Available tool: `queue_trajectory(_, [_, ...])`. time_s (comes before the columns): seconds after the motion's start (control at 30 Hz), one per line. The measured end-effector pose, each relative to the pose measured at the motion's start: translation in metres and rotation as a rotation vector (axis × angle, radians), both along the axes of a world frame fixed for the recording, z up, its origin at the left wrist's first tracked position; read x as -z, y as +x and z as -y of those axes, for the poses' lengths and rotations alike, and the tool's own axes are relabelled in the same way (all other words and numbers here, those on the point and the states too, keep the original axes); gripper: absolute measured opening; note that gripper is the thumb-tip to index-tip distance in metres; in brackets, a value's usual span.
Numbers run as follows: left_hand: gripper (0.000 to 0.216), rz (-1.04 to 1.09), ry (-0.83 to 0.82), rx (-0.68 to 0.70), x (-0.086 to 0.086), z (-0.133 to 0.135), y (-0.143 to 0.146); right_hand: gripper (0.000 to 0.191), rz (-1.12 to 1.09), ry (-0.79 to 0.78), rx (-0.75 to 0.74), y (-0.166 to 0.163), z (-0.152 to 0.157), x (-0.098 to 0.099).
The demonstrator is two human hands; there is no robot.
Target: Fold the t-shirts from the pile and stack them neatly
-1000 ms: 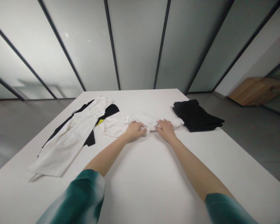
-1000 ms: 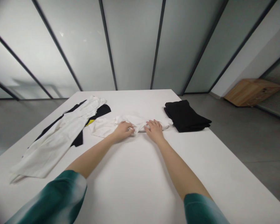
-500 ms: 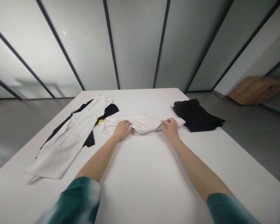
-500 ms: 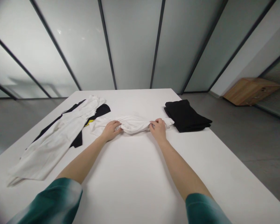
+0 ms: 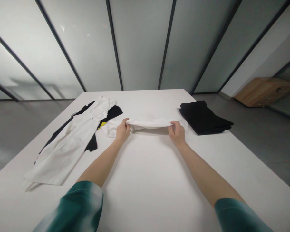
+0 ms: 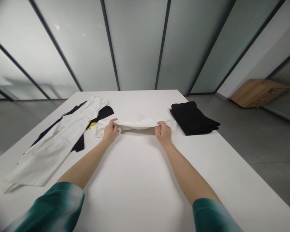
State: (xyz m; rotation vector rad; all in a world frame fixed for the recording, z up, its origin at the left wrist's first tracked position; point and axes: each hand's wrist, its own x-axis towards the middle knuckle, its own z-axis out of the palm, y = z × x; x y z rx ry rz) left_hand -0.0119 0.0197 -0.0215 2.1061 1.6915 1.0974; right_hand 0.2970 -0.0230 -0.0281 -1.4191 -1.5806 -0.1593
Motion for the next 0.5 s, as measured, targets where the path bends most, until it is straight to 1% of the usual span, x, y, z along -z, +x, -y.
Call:
queue_trajectory(0.1, [0.06,-0.106,0.143,0.101,-0.002,0.005,0.003,0.017,0.148,0.065,-0.061,-0.004,0.003,-0.003])
queue_trajectory(0.17, [0.072,-0.206,0.213,0.218,-0.007,0.012,0.009,0.019,0.22,0.068,-0.126,-0.009,0.005,-0.004])
queue_trajectory(0.23, [0.079,-0.298,0.212,0.355,-0.011,0.021,0.017,0.022,0.277,0.044,-0.235,-0.019,0.007,-0.003])
queue_trajectory(0.27, [0.079,-0.341,0.19,0.414,-0.013,0.024,0.022,0.024,0.301,0.021,-0.299,-0.025,0.008,-0.003])
queue_trajectory(0.33, [0.068,-0.42,0.118,0.493,-0.014,0.028,0.028,0.028,0.336,-0.044,-0.417,-0.036,0.01,-0.002])
queue_trajectory(0.4, [0.051,-0.468,0.033,0.516,-0.013,0.026,0.03,0.032,0.351,-0.108,-0.483,-0.042,0.012,-0.001])
queue_trajectory(0.43, [0.044,-0.463,-0.004,0.501,-0.011,0.024,0.029,0.034,0.345,-0.123,-0.483,-0.042,0.012,0.0])
queue_trajectory(0.5, [0.031,-0.376,-0.069,0.421,-0.008,0.018,0.024,0.038,0.297,-0.114,-0.41,-0.037,0.01,0.0])
